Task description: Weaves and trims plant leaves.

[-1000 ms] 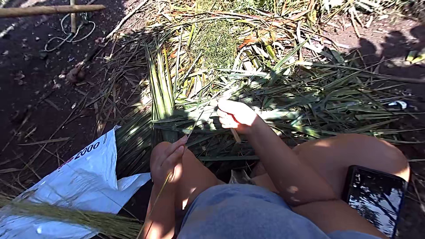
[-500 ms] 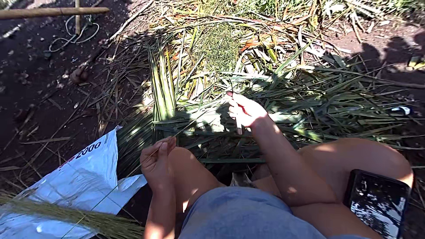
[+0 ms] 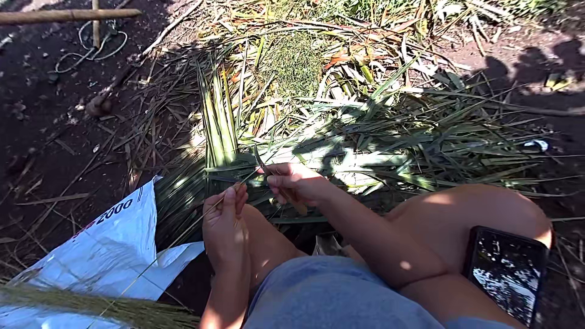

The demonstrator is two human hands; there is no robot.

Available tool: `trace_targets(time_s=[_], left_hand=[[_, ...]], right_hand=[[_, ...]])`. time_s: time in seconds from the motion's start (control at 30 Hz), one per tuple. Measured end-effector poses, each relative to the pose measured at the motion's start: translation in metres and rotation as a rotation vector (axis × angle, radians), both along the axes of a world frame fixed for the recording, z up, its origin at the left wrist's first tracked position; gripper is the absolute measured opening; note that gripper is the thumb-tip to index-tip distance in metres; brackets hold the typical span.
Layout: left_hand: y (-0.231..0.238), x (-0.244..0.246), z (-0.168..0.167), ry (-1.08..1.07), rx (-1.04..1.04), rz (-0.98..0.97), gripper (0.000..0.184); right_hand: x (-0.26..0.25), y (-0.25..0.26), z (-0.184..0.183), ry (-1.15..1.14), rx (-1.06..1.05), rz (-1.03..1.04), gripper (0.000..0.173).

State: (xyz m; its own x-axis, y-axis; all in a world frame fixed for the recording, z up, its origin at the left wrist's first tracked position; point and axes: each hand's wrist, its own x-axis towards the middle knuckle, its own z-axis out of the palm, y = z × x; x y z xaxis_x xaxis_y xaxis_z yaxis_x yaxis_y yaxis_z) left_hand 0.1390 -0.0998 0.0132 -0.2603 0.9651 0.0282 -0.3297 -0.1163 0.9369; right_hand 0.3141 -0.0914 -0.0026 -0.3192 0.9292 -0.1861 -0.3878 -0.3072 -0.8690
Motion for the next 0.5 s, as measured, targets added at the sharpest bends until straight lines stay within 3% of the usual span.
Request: trace_targets(time_s=[0.23, 0.3, 0.4, 0.5], left_hand=[[0.004, 0.001, 0.000, -0.043, -0.150, 0.016, 0.014], [0.008, -0.004, 0.002, -0.048, -0.147, 0.055, 0.015], [0.017, -0.020, 0.000, -0.040, -0.113, 0.119, 0.017], [0.020, -0.027, 0.000, -0.029, -0.111, 0.136, 0.016]], right_hand=[[0.037, 0.010, -0.010, 0.097, -0.047, -0.141, 0.026], [0.058, 0.015, -0.013, 0.160, -0.100, -0.298, 0.022], [0.100, 0.023, -0.022, 0.300, -0.185, -0.699, 0.022], [0.118, 0.022, -0.020, 0.211, -0.220, -0.902, 0.016]])
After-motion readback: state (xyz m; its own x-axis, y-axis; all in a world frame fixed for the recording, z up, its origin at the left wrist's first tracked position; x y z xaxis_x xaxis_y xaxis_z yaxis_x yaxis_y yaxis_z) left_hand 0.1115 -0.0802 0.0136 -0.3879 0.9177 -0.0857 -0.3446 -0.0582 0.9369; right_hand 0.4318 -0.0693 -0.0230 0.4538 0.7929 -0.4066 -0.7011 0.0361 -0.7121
